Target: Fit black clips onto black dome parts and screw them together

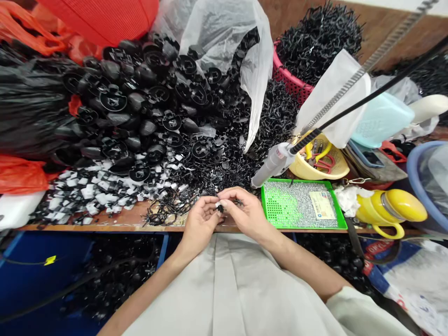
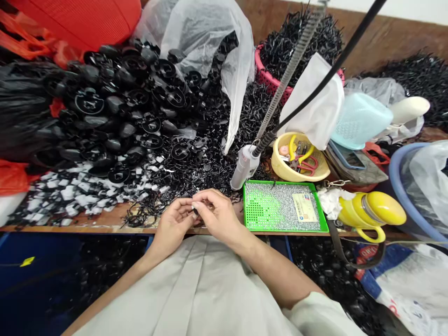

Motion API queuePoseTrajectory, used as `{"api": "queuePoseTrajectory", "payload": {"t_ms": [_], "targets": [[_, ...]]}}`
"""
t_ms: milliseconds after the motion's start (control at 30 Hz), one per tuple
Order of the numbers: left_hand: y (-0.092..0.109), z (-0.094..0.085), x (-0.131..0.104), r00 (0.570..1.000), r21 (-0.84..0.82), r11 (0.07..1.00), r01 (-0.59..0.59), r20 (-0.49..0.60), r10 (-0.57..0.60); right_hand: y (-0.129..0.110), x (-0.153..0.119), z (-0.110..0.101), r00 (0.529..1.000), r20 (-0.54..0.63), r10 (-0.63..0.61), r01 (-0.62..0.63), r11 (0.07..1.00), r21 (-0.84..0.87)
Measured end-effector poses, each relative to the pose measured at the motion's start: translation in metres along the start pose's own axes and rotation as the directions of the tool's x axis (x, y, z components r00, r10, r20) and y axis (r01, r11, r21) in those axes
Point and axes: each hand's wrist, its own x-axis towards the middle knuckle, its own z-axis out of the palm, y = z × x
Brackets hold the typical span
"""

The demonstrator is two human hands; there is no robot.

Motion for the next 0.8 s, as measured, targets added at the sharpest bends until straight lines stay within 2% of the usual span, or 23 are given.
{"api": "queuePoseTrajectory", "payload": {"t_ms": [100, 200, 300, 400, 500, 600, 667, 733, 800], "targets": [[-0.003, -0.003, -0.001, 0.989, 0.1, 0.989, -0.112, -0.091, 0.121, 0.001, -0.002, 0.004, 0.998, 0.032, -0.049, 0.055, 0.98, -0.192], [-0.008, -0.006, -0.002, 0.977, 0.237, 0.962, -0.137, -0.129, 0.172, 0.003, -0.004, 0.005, 0.996, 0.087, 0.023, 0.005, 0.952, -0.307], [-0.011, -0.007, -0.004, 0.973, 0.342, 0.929, -0.139, -0.124, 0.192, 0.005, -0.005, 0.005, 0.99, 0.118, 0.079, -0.037, 0.945, -0.324], [-0.011, -0.006, -0.006, 0.965, 0.403, 0.9, -0.167, -0.123, 0.234, 0.009, -0.005, 0.007, 0.992, 0.075, 0.103, -0.08, 0.96, -0.27], [-0.008, -0.002, -0.007, 0.968, 0.371, 0.915, -0.155, -0.13, 0.216, 0.013, -0.006, 0.013, 0.984, 0.03, 0.178, -0.174, 0.979, -0.105], [-0.005, 0.002, -0.007, 0.976, 0.268, 0.956, -0.116, -0.148, 0.16, 0.015, -0.008, 0.019, 0.968, 0.016, 0.251, -0.252, 0.963, 0.096], [-0.002, 0.004, -0.006, 0.982, 0.212, 0.972, -0.096, -0.14, 0.128, 0.014, -0.01, 0.019, 0.976, -0.012, 0.218, -0.215, 0.969, 0.118], [0.0, 0.004, -0.003, 0.992, 0.152, 0.986, -0.066, -0.094, 0.081, 0.013, -0.01, 0.014, 0.991, -0.019, 0.132, -0.131, 0.99, 0.057], [0.002, 0.002, 0.0, 1.0, 0.084, 0.996, -0.01, -0.023, 0.012, 0.013, -0.009, 0.006, 0.997, 0.053, 0.057, -0.057, 0.998, 0.005]]}}
